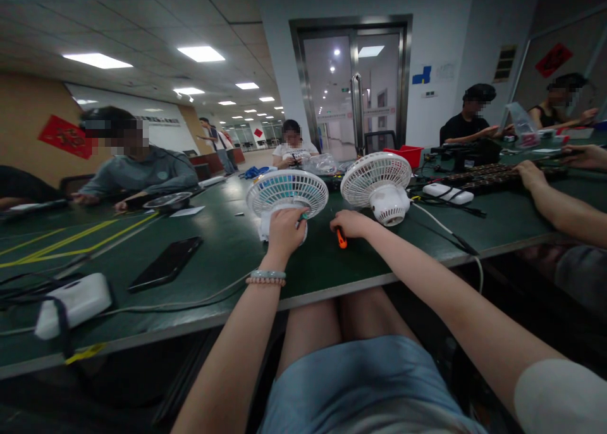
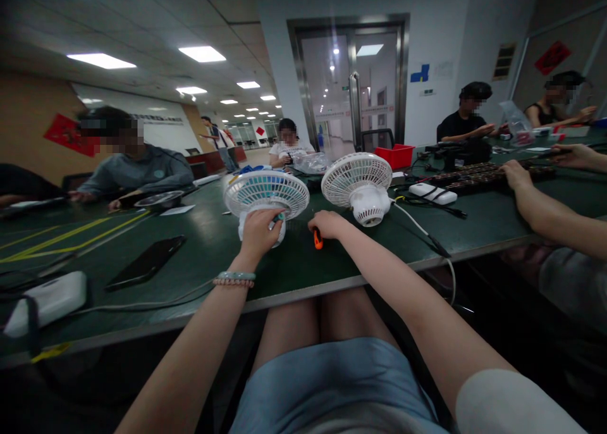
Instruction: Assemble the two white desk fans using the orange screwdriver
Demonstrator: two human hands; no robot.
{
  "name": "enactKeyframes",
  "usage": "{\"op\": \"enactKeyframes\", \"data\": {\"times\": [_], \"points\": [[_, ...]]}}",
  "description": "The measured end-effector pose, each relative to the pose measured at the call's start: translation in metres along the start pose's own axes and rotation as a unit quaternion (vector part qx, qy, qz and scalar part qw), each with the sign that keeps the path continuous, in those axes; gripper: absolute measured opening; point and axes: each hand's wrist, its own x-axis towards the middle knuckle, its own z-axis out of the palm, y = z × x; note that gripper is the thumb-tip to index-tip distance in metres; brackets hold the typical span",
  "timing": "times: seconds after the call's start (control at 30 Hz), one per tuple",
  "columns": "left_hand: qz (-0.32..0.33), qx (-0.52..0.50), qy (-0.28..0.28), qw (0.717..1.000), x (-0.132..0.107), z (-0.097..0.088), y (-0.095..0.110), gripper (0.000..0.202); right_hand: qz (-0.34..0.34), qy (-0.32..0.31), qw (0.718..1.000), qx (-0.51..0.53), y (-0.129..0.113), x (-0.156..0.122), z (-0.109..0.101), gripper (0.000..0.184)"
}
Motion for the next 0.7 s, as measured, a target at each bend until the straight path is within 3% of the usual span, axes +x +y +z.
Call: {"op": "enactKeyframes", "data": {"times": [0.4, 0.57, 0.7], "points": [[0.007, 0.005, 0.007, 1.000, -0.0018, 0.0010, -0.0017, 0.029, 0.052, -0.062, 0.996, 0.031, 0.0007, 0.0023, -0.0016, 0.041], [0.011, -0.003, 0.010, 1.000, -0.0026, 0.0002, -0.0019, 0.032, 0.055, -0.057, 0.995, 0.053, 0.0004, -0.0005, -0.0039, 0.040], [0.014, -0.016, 0.015, 1.000, -0.0030, -0.0003, -0.0014, 0.033, 0.051, -0.005, 0.997, 0.055, 0.0020, -0.0036, -0.0030, 0.038]]}}
